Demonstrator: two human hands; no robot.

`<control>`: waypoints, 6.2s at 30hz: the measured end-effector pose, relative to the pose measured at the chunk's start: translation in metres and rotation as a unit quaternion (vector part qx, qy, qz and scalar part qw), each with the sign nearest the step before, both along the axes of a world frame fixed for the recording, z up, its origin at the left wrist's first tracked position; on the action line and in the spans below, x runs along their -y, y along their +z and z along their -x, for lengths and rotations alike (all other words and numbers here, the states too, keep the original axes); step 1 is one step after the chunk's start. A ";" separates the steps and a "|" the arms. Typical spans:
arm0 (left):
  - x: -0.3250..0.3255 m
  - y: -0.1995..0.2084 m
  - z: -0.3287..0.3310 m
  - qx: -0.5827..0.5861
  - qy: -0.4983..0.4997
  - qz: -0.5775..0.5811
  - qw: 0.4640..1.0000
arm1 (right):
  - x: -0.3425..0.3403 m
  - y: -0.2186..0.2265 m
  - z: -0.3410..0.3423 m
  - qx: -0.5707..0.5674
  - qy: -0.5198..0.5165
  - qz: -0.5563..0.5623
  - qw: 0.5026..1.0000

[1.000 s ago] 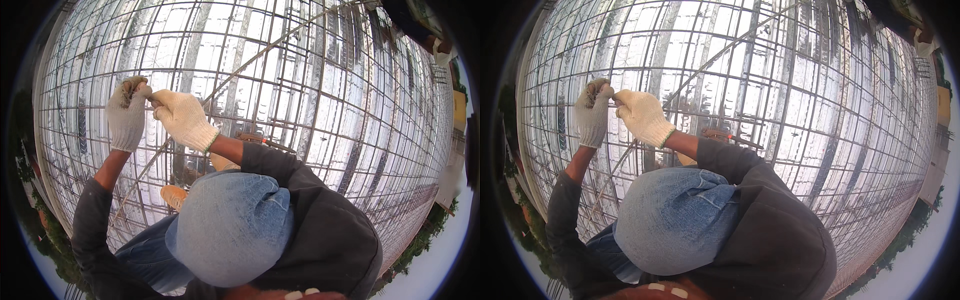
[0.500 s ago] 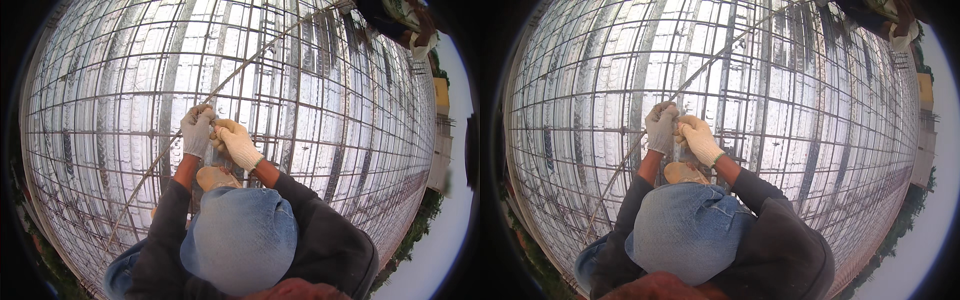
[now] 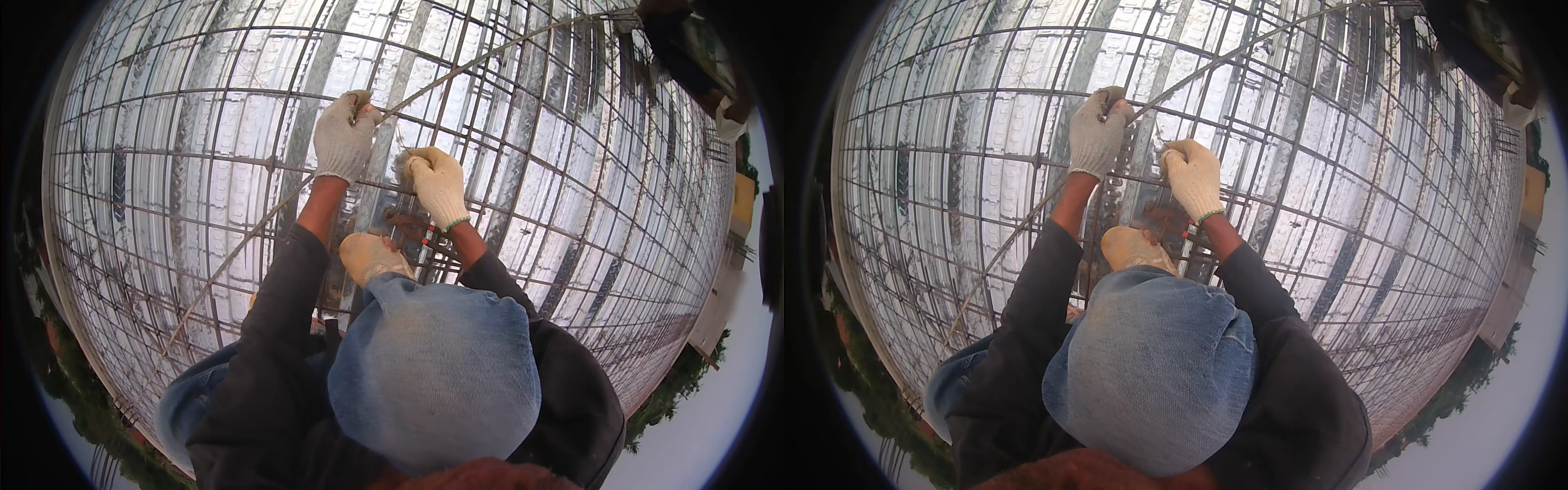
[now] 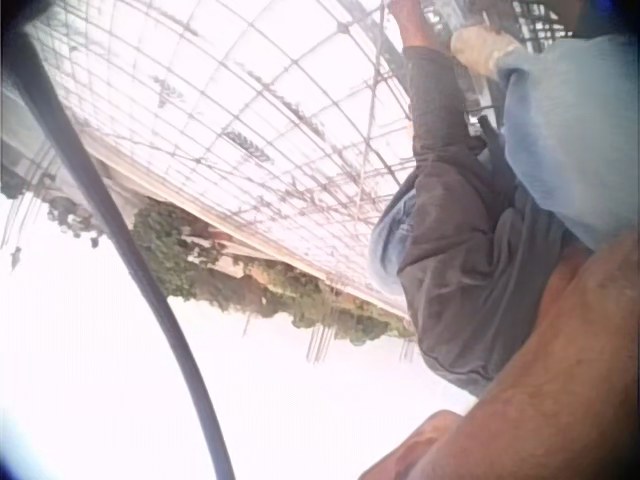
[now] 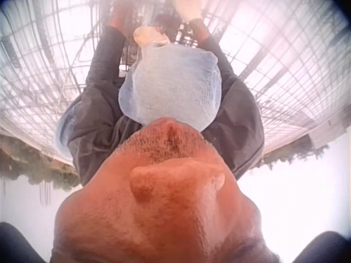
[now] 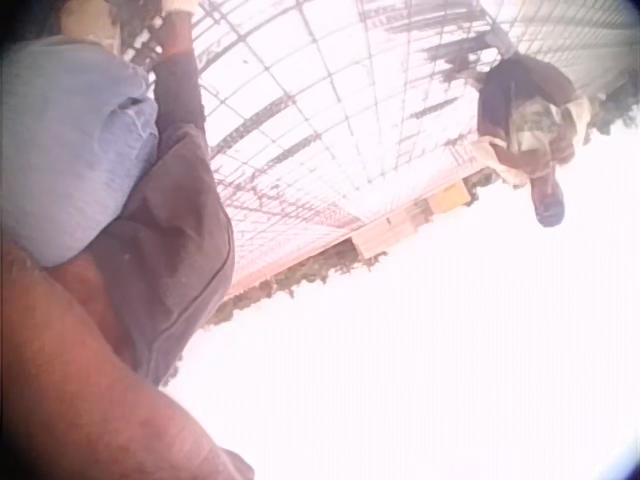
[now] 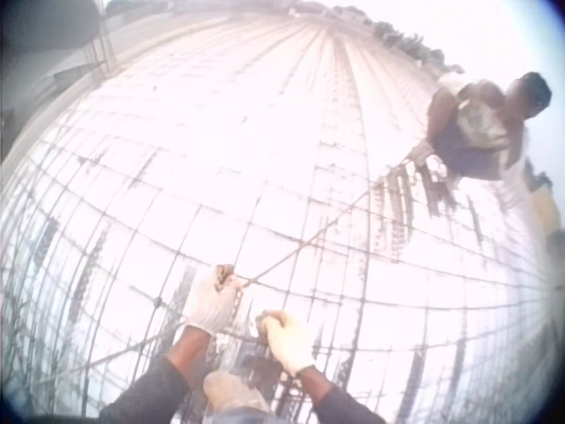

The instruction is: The person uses pliers to tighten wire ties on metal scaffolding joints while standing on the structure. They repeatedly grip, twist, and secure the wires at multiple connection points.

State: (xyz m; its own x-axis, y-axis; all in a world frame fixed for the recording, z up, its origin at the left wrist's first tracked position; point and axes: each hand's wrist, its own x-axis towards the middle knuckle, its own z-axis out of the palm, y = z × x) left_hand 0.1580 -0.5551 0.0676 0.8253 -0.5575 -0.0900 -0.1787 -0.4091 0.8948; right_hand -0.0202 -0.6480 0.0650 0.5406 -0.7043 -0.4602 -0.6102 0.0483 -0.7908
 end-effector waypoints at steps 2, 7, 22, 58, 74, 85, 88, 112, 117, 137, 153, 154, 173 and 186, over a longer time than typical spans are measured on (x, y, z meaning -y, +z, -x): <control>0.001 0.004 -0.019 0.066 -0.044 -0.048 0.996 | 0.002 -0.015 -0.015 -0.007 0.020 0.029 0.999; 0.019 -0.002 -0.042 0.141 -0.165 -0.176 0.960 | 0.004 -0.031 -0.051 0.029 -0.073 -0.106 0.991; 0.087 -0.034 -0.056 0.008 -0.183 -0.373 0.910 | -0.016 -0.049 -0.092 0.110 -0.192 -0.089 0.971; 0.021 -0.038 -0.037 -0.041 -0.196 -0.064 0.978 | 0.015 -0.021 -0.063 0.204 -0.230 -0.334 0.891; 0.019 -0.043 -0.039 -0.049 -0.209 -0.070 0.974 | 0.023 0.028 -0.067 0.130 -0.056 -0.238 0.961; 0.017 -0.041 -0.024 0.025 -0.185 -0.091 0.978 | 0.030 0.031 -0.046 0.136 -0.053 -0.009 0.989; 0.019 -0.038 -0.023 0.032 -0.181 -0.095 0.978 | 0.057 0.011 -0.052 0.117 0.047 0.157 0.980; 0.018 -0.034 -0.044 -0.051 -0.213 -0.082 0.972 | 0.072 -0.027 -0.051 0.109 0.333 0.412 0.841; 0.029 -0.031 -0.063 -0.073 -0.256 -0.088 0.960 | 0.085 -0.022 -0.062 0.159 0.393 0.522 0.741; 0.065 -0.054 -0.106 -0.166 -0.323 -0.219 0.906 | 0.107 0.021 -0.117 0.134 0.608 0.596 0.507; 0.063 -0.052 -0.113 -0.225 -0.337 -0.196 0.893 | 0.109 0.028 -0.128 0.002 0.666 0.580 0.470; 0.063 -0.050 -0.113 -0.233 -0.336 -0.189 0.893 | 0.105 0.031 -0.128 -0.035 0.670 0.574 0.469; 0.057 -0.051 -0.097 -0.264 -0.279 -0.084 0.920 | 0.025 -0.033 -0.087 -0.027 -0.001 0.097 0.995; 0.032 -0.056 -0.085 -0.147 -0.262 -0.068 0.951 | -0.004 0.035 0.005 -0.042 0.175 0.254 0.950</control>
